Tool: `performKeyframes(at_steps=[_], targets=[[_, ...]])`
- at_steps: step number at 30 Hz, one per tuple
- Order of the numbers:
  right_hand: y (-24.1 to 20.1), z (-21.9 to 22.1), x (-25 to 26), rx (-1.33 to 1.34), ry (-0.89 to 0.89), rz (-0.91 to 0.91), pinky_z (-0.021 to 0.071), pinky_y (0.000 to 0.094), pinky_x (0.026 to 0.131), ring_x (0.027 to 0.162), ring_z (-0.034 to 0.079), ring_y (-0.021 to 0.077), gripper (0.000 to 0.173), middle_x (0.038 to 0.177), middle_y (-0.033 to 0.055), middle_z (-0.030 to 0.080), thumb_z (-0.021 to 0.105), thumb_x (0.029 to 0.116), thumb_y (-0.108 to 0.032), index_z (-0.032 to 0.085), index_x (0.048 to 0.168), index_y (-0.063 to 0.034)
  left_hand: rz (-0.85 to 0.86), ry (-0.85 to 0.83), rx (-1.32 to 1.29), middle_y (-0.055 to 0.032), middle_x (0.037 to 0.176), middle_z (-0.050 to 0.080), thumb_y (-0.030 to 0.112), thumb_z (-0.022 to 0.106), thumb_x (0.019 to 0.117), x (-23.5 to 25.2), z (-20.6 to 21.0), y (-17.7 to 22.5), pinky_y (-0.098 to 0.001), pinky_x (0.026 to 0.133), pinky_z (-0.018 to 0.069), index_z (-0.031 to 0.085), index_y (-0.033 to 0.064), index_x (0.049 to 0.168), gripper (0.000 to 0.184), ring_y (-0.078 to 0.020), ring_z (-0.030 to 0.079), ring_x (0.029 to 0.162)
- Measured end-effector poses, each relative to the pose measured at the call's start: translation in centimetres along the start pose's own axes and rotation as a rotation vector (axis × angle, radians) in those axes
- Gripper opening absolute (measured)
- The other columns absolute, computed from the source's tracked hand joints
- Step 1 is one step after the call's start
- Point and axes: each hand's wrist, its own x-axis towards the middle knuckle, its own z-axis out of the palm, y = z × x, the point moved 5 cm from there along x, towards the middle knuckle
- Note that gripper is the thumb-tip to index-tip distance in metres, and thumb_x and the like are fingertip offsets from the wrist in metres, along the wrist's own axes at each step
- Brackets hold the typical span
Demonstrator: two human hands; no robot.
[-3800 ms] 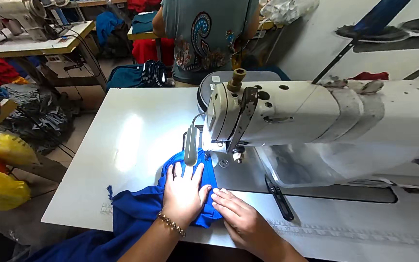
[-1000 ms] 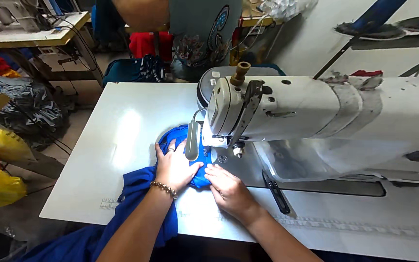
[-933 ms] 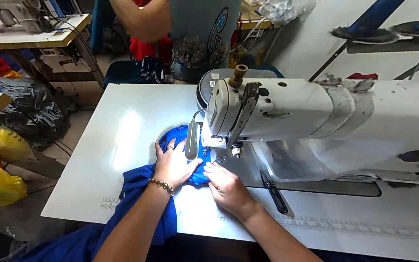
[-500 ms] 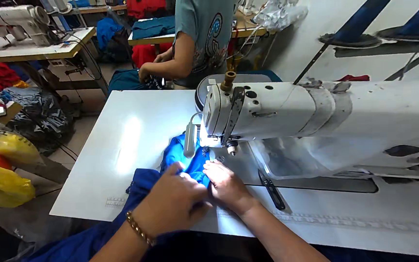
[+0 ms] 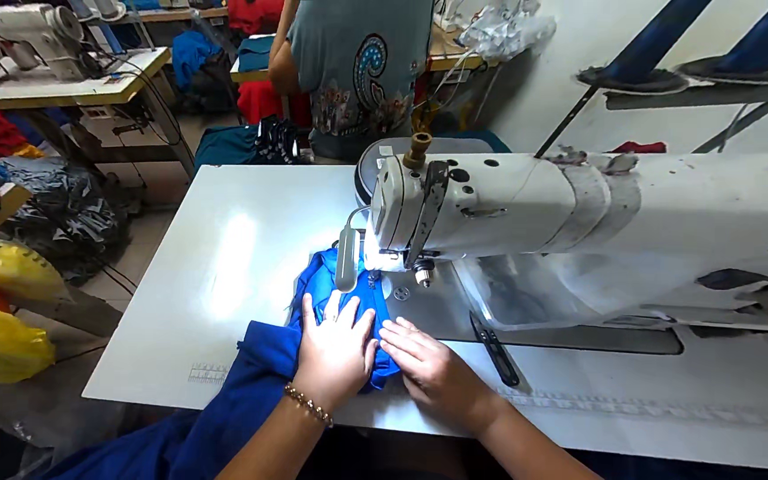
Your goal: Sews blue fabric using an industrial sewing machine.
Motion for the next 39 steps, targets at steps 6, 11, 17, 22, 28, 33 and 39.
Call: performKeyframes(at_steps=[6,11,17,22,28,33,39], targets=[[-0.2,0.2,-0.3,0.025,0.028,0.036,0.0502,0.0428,0.108,0.119,0.069,0.0298,0.031,0.115,0.0166,0.075,0.050,0.0893,-0.005,0.077,0.104,0.0015,-0.014,0.038,0.011,-0.0031,0.158,0.049,0.045,0.042,0.1061,-0.3,0.3,0.0,-0.0729,0.120,0.0060,0.058,0.0231,0.147,0.049,-0.0304,0.030,0.155],[-0.3,0.2,-0.3,0.009,0.029,0.042,0.0504,0.0421,0.108,0.118,0.069,0.0297,0.032,0.115,0.0171,0.075,0.049,0.0893,-0.005,0.076,0.104,0.0019,-0.003,0.125,0.027,-0.0034,0.154,0.053,0.044,0.043,0.1051,-0.4,0.6,0.0,-0.0733,0.119,0.0106,0.062,0.0235,0.143,0.048,-0.0308,0.036,0.152],[0.1,0.3,0.2,0.024,0.020,0.086,0.0491,0.0403,0.109,0.119,0.068,0.0297,0.032,0.115,0.0174,0.075,0.051,0.0875,-0.005,0.077,0.103,0.0022,-0.019,0.073,0.021,-0.0019,0.157,0.050,0.044,0.040,0.1059,0.1,0.6,-0.3,-0.0735,0.119,0.0091,0.058,0.0247,0.147,0.049,-0.0303,0.033,0.153],[0.5,0.6,1.2,0.032,0.032,0.099,0.0489,0.0404,0.109,0.119,0.069,0.0309,0.031,0.113,0.0184,0.075,0.052,0.0850,-0.005,0.077,0.100,0.0036,-0.057,0.011,0.017,-0.0006,0.160,0.046,0.046,0.038,0.1066,0.9,0.4,-0.7,-0.0715,0.120,0.0058,0.053,0.0261,0.151,0.051,-0.0287,0.027,0.156],[1.3,1.1,2.4,0.031,0.046,0.130,0.0516,0.0435,0.106,0.115,0.070,0.0336,0.031,0.112,0.0199,0.075,0.052,0.0855,-0.005,0.077,0.100,0.0058,-0.078,-0.061,0.008,0.0002,0.163,0.041,0.045,0.034,0.1079,2.3,0.4,-1.5,-0.0721,0.120,0.0016,0.047,0.0288,0.156,0.052,-0.0280,0.023,0.157],[2.6,1.9,3.9,0.041,0.052,0.151,0.0512,0.0462,0.106,0.116,0.070,0.0351,0.031,0.113,0.0207,0.075,0.051,0.0848,0.000,0.076,0.101,0.0075,-0.105,-0.087,-0.045,0.0026,0.162,0.043,0.046,0.028,0.1101,3.7,-0.7,-2.6,-0.0711,0.121,0.0031,0.050,0.0301,0.153,0.051,-0.0271,0.027,0.156],[2.9,2.0,4.3,0.037,0.049,0.153,0.0520,0.0476,0.105,0.114,0.070,0.0388,0.029,0.112,0.0240,0.074,0.052,0.0843,0.005,0.075,0.101,0.0099,-0.020,0.151,-0.134,-0.0109,0.119,0.071,0.044,0.040,0.1069,2.4,-3.0,-4.7,-0.0648,0.121,0.0199,0.076,0.0069,0.103,0.052,-0.0310,0.054,0.136]])
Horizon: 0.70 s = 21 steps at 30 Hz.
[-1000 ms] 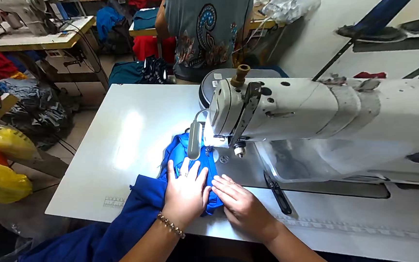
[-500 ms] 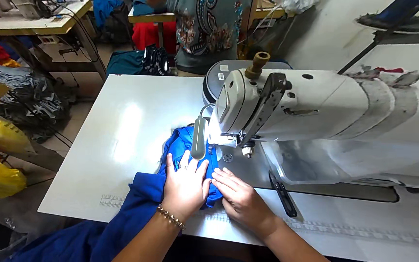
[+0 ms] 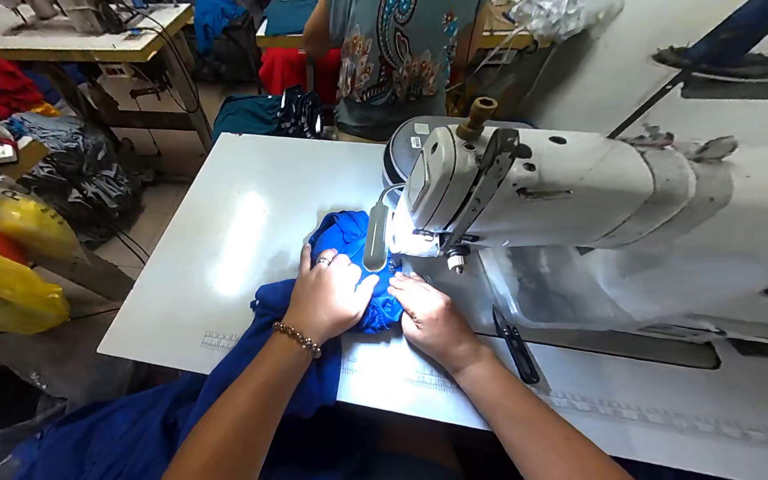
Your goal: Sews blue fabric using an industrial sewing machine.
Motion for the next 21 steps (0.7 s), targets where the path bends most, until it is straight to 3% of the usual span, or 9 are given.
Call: performKeyframes(at_steps=[4,6,9,12,13,16,18,19,21], targets=[[0.1,0.0,0.0,0.017,0.014,-0.005,0.0507,0.0477,0.106,0.114,0.070,0.0394,0.029,0.112,0.0252,0.073,0.050,0.0865,0.005,0.074,0.101,0.0105,0.208,0.122,-0.012,-0.0119,0.104,0.072,0.040,0.049,0.1026,-1.1,-1.0,-0.2,-0.0611,0.120,0.0254,0.072,0.0056,0.087,0.044,-0.0348,0.054,0.133],[0.1,-0.1,0.1,0.016,0.010,-0.007,0.0510,0.0488,0.106,0.114,0.070,0.0399,0.028,0.112,0.0258,0.073,0.051,0.0863,0.005,0.074,0.100,0.0106,0.347,0.182,-0.025,-0.0116,0.095,0.071,0.033,0.053,0.1000,-1.8,-1.7,0.7,-0.0632,0.119,0.0264,0.068,0.0065,0.079,0.037,-0.0358,0.059,0.126],[0.2,0.0,0.0,0.000,-0.004,-0.002,0.0512,0.0496,0.106,0.114,0.069,0.0396,0.027,0.113,0.0247,0.073,0.053,0.0867,0.003,0.075,0.101,0.0097,0.492,0.123,-0.026,-0.0057,0.079,0.064,0.027,0.053,0.1004,-3.4,-3.3,3.2,-0.0610,0.116,0.0326,0.069,0.0101,0.081,0.030,-0.0284,0.065,0.099],[0.2,0.0,0.1,-0.027,-0.025,-0.015,0.0505,0.0502,0.106,0.115,0.069,0.0397,0.025,0.113,0.0247,0.073,0.055,0.0873,0.002,0.074,0.101,0.0103,0.628,0.079,-0.125,0.0021,0.063,0.058,0.025,0.057,0.0988,-5.3,-4.2,5.7,-0.0462,0.099,0.0477,0.069,0.0131,0.080,0.025,-0.0148,0.062,0.067],[0.0,0.0,0.1,-0.037,-0.032,-0.026,0.0505,0.0511,0.106,0.114,0.069,0.0402,0.024,0.112,0.0250,0.073,0.056,0.0867,0.003,0.074,0.101,0.0105,0.651,0.040,-0.164,0.0023,0.062,0.060,0.024,0.058,0.0994,-5.7,-4.2,6.2,-0.0460,0.104,0.0475,0.071,0.0122,0.081,0.026,-0.0132,0.063,0.065],[-1.4,-0.2,-0.7,-0.045,-0.041,-0.078,0.0507,0.0531,0.105,0.113,0.070,0.0398,0.023,0.110,0.0242,0.073,0.057,0.0863,0.000,0.074,0.099,0.0083,0.622,0.006,-0.213,0.0019,0.061,0.061,0.020,0.057,0.0981,-5.4,-3.4,6.5,-0.0425,0.105,0.0488,0.070,0.0110,0.077,0.026,-0.0119,0.064,0.064],[-3.1,-0.8,-1.8,-0.030,-0.043,-0.109,0.0519,0.0513,0.104,0.112,0.070,0.0375,0.020,0.108,0.0222,0.074,0.061,0.0871,-0.005,0.074,0.098,0.0055,0.525,0.049,-0.209,-0.0003,0.070,0.063,0.018,0.057,0.0993,-4.2,-2.7,5.8,-0.0368,0.089,0.0537,0.070,0.0093,0.084,0.022,-0.0148,0.065,0.073],[-4.0,-1.1,-2.5,-0.025,-0.026,-0.115,0.0541,0.0491,0.102,0.110,0.070,0.0352,0.015,0.105,0.0199,0.074,0.063,0.0858,-0.005,0.074,0.094,0.0028,0.470,0.078,-0.180,-0.0019,0.076,0.066,0.019,0.058,0.1001,-3.6,-2.2,5.5,-0.0389,0.086,0.0545,0.071,0.0091,0.090,0.019,-0.0172,0.066,0.079],[-5.3,-1.6,-4.0,-0.038,-0.005,-0.119,0.0549,0.0450,0.101,0.110,0.071,0.0315,0.017,0.104,0.0169,0.074,0.060,0.0875,-0.009,0.074,0.092,0.0003,0.366,0.101,-0.093,-0.0055,0.100,0.072,0.021,0.062,0.0978,-3.0,-0.9,5.2,-0.0531,0.097,0.0493,0.074,0.0104,0.109,0.020,-0.0240,0.068,0.100]])
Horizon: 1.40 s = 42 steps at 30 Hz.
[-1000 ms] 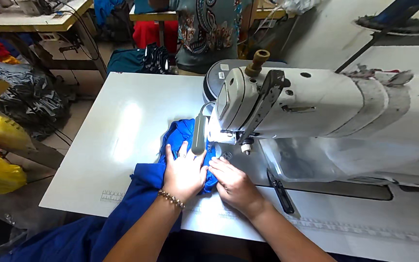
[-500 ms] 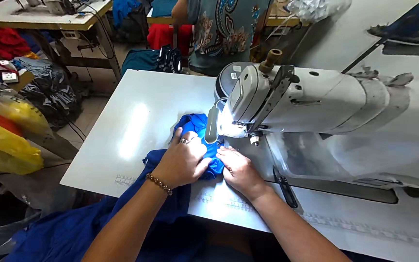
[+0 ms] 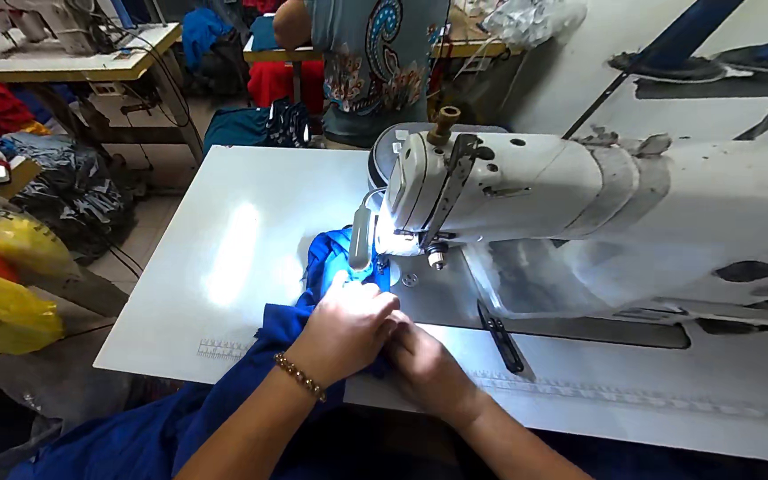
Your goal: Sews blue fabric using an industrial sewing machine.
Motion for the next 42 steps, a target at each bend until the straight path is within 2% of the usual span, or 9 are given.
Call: performKeyframes(at_steps=[2,4,14,23,33,35,37,39,42], targets=[[-0.6,-0.5,-1.5,0.013,0.016,0.025,0.0532,0.0437,0.105,0.113,0.071,0.0298,0.021,0.107,0.0164,0.075,0.054,0.0896,-0.007,0.074,0.094,0.0002,-0.131,-0.121,0.077,-0.0064,0.137,0.066,0.023,0.062,0.0991,-0.3,1.6,-0.2,-0.0676,0.118,0.0272,0.070,0.0140,0.132,0.035,-0.0300,0.055,0.137],[-0.5,-1.1,-2.5,0.034,0.021,0.047,0.0525,0.0411,0.105,0.114,0.071,0.0291,0.028,0.111,0.0164,0.076,0.051,0.0916,-0.006,0.076,0.102,0.0008,-0.233,-0.208,0.150,-0.0053,0.146,0.061,0.029,0.056,0.1028,-1.1,3.1,-0.3,-0.0706,0.121,0.0150,0.066,0.0161,0.138,0.039,-0.0300,0.048,0.144],[0.0,-1.1,-2.6,0.038,-0.002,0.053,0.0516,0.0382,0.106,0.113,0.071,0.0285,0.028,0.111,0.0160,0.076,0.049,0.0933,-0.004,0.075,0.101,0.0002,-0.257,-0.078,0.237,-0.0002,0.143,0.064,0.035,0.048,0.1036,-2.1,4.1,-0.9,-0.0733,0.116,0.0224,0.070,0.0199,0.133,0.040,-0.0262,0.054,0.140],[2.6,0.3,-0.1,0.046,0.021,0.097,0.0502,0.0410,0.108,0.115,0.070,0.0298,0.027,0.109,0.0166,0.076,0.053,0.0873,-0.006,0.077,0.096,0.0028,-0.385,-0.314,0.201,0.0055,0.155,0.052,0.036,0.038,0.1084,0.8,4.1,-3.8,-0.0710,0.121,0.0067,0.056,0.0268,0.149,0.046,-0.0245,0.035,0.152],[4.3,1.4,2.2,0.056,0.027,0.130,0.0514,0.0453,0.106,0.114,0.070,0.0366,0.028,0.109,0.0219,0.075,0.055,0.0832,-0.002,0.076,0.097,0.0086,-0.439,-0.363,0.181,0.0038,0.158,0.049,0.035,0.038,0.1087,2.4,3.8,-5.5,-0.0725,0.120,0.0031,0.054,0.0262,0.151,0.046,-0.0273,0.031,0.154],[4.7,1.7,2.8,0.050,0.038,0.141,0.0509,0.0454,0.107,0.115,0.070,0.0363,0.027,0.110,0.0218,0.075,0.054,0.0846,0.001,0.076,0.099,0.0087,-0.451,-0.360,0.134,0.0062,0.158,0.048,0.038,0.037,0.1084,2.7,3.6,-6.2,-0.0706,0.121,0.0001,0.054,0.0269,0.151,0.047,-0.0230,0.031,0.154],[5.1,1.7,3.0,0.041,0.040,0.147,0.0509,0.0455,0.106,0.115,0.070,0.0359,0.027,0.110,0.0213,0.075,0.054,0.0845,0.001,0.076,0.099,0.0081,-0.408,-0.268,0.070,0.0041,0.151,0.057,0.043,0.039,0.1075,2.5,3.0,-6.6,-0.0701,0.121,0.0035,0.063,0.0250,0.142,0.046,-0.0237,0.039,0.150],[5.2,1.7,3.3,0.045,0.022,0.150,0.0506,0.0471,0.107,0.116,0.069,0.0375,0.028,0.112,0.0225,0.074,0.053,0.0851,0.002,0.075,0.100,0.0090,-0.349,-0.125,0.008,-0.0043,0.129,0.070,0.044,0.044,0.1066,1.9,1.8,-6.7,-0.0672,0.122,0.0150,0.075,0.0151,0.118,0.044,-0.0276,0.054,0.137],[5.3,1.6,3.5,0.069,0.004,0.146,0.0499,0.0494,0.107,0.115,0.069,0.0400,0.028,0.112,0.0248,0.074,0.053,0.0846,0.003,0.074,0.100,0.0105,-0.220,0.002,0.016,-0.0123,0.087,0.067,0.033,0.048,0.1054,1.1,-0.4,-6.9,-0.0584,0.110,0.0390,0.069,0.0039,0.080,0.044,-0.0318,0.065,0.106]])
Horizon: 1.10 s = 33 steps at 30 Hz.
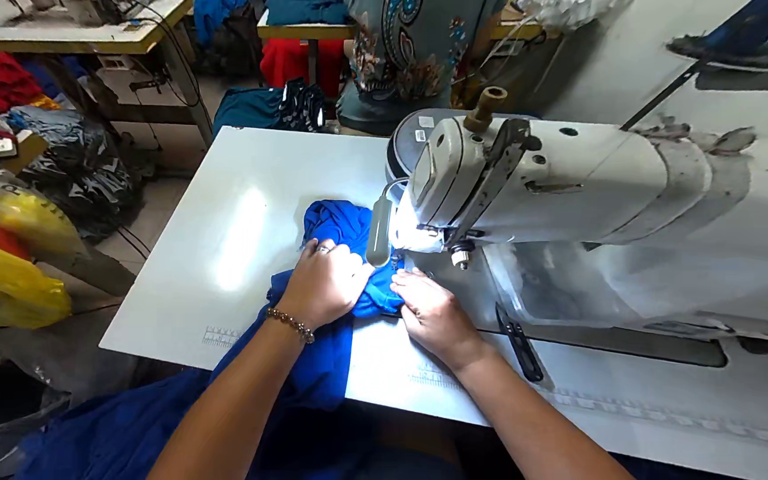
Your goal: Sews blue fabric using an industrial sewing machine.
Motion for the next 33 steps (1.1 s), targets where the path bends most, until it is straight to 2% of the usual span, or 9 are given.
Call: performKeyframes(at_steps=[5,8,14,17,19,22,26,29,33], targets=[[0.2,-0.1,0.1,0.007,0.020,-0.003,0.0501,0.0492,0.106,0.113,0.070,0.0399,0.026,0.110,0.0251,0.074,0.052,0.0856,0.004,0.074,0.098,0.0110,0.198,-0.029,0.101,-0.0085,0.081,0.062,0.032,0.054,0.0966,-0.8,-2.0,0.7,-0.0544,0.102,0.0381,0.067,0.0092,0.078,0.032,-0.0307,0.061,0.099],[0.4,0.0,0.2,-0.014,0.031,-0.002,0.0505,0.0490,0.106,0.112,0.070,0.0392,0.026,0.110,0.0247,0.074,0.052,0.0855,0.005,0.074,0.097,0.0104,0.290,-0.068,0.158,-0.0044,0.081,0.064,0.033,0.059,0.0928,-2.0,-3.0,3.4,-0.0588,0.110,0.0335,0.066,0.0140,0.079,0.024,-0.0292,0.063,0.103],[-3.6,-1.1,-2.1,-0.014,-0.058,-0.030,0.0536,0.0490,0.102,0.110,0.070,0.0359,0.016,0.105,0.0211,0.074,0.067,0.0832,-0.004,0.073,0.095,0.0052,0.473,-0.117,-0.126,0.0044,0.072,0.067,0.027,0.061,0.0955,-4.7,-1.6,8.9,-0.0588,0.119,0.0261,0.073,0.0168,0.080,0.022,-0.0139,0.068,0.086],[-5.7,-1.6,-4.8,-0.026,-0.011,0.024,0.0559,0.0393,0.100,0.110,0.072,0.0282,0.020,0.106,0.0161,0.075,0.060,0.0899,-0.009,0.073,0.100,0.0020,0.392,-0.049,-0.147,0.0016,0.091,0.069,0.025,0.057,0.0954,-4.1,-0.2,8.0,-0.0638,0.117,0.0274,0.073,0.0155,0.085,0.022,-0.0179,0.066,0.106],[-6.2,-1.6,-6.0,-0.067,0.003,0.012,0.0555,0.0377,0.100,0.111,0.071,0.0286,0.021,0.106,0.0155,0.075,0.055,0.0920,-0.008,0.075,0.095,-0.0005,0.273,-0.067,-0.089,-0.0003,0.121,0.072,0.026,0.051,0.0997,-4.0,0.9,7.2,-0.0710,0.119,0.0186,0.074,0.0149,0.108,0.027,-0.0226,0.058,0.133],[-6.8,-1.7,-6.9,-0.051,0.006,0.018,0.0550,0.0403,0.102,0.114,0.071,0.0317,0.022,0.112,0.0179,0.075,0.055,0.0907,-0.005,0.075,0.098,0.0005,0.106,-0.138,0.093,-0.0036,0.148,0.059,0.036,0.037,0.1052,-4.8,2.9,6.0,-0.0752,0.118,0.0097,0.064,0.0211,0.141,0.048,-0.0287,0.044,0.147],[-6.8,-1.7,-7.6,-0.073,0.024,0.057,0.0520,0.0389,0.106,0.121,0.067,0.0321,0.029,0.124,0.0202,0.071,0.054,0.0924,-0.004,0.075,0.113,-0.0001,0.014,-0.094,0.188,-0.0056,0.140,0.065,0.035,0.044,0.1033,-5.9,3.6,6.2,-0.0771,0.116,0.0119,0.073,0.0172,0.127,0.042,-0.0294,0.049,0.143],[-7.1,-1.7,-7.9,-0.113,0.029,0.052,0.0511,0.0396,0.107,0.120,0.068,0.0318,0.027,0.119,0.0182,0.073,0.054,0.0917,-0.004,0.076,0.106,-0.0002,0.024,0.001,0.160,-0.0070,0.123,0.074,0.027,0.060,0.0977,-5.1,3.1,7.2,-0.0809,0.112,0.0163,0.078,0.0129,0.113,0.028,-0.0327,0.062,0.129],[-7.5,-1.8,-7.7,-0.122,0.021,0.043,0.0530,0.0409,0.104,0.115,0.070,0.0322,0.023,0.113,0.0178,0.075,0.054,0.0925,-0.007,0.075,0.099,-0.0001,-0.015,0.031,0.134,-0.0043,0.139,0.066,0.038,0.058,0.0998,-4.4,3.9,6.5,-0.0766,0.116,0.0161,0.071,0.0158,0.131,0.040,-0.0286,0.054,0.138]])
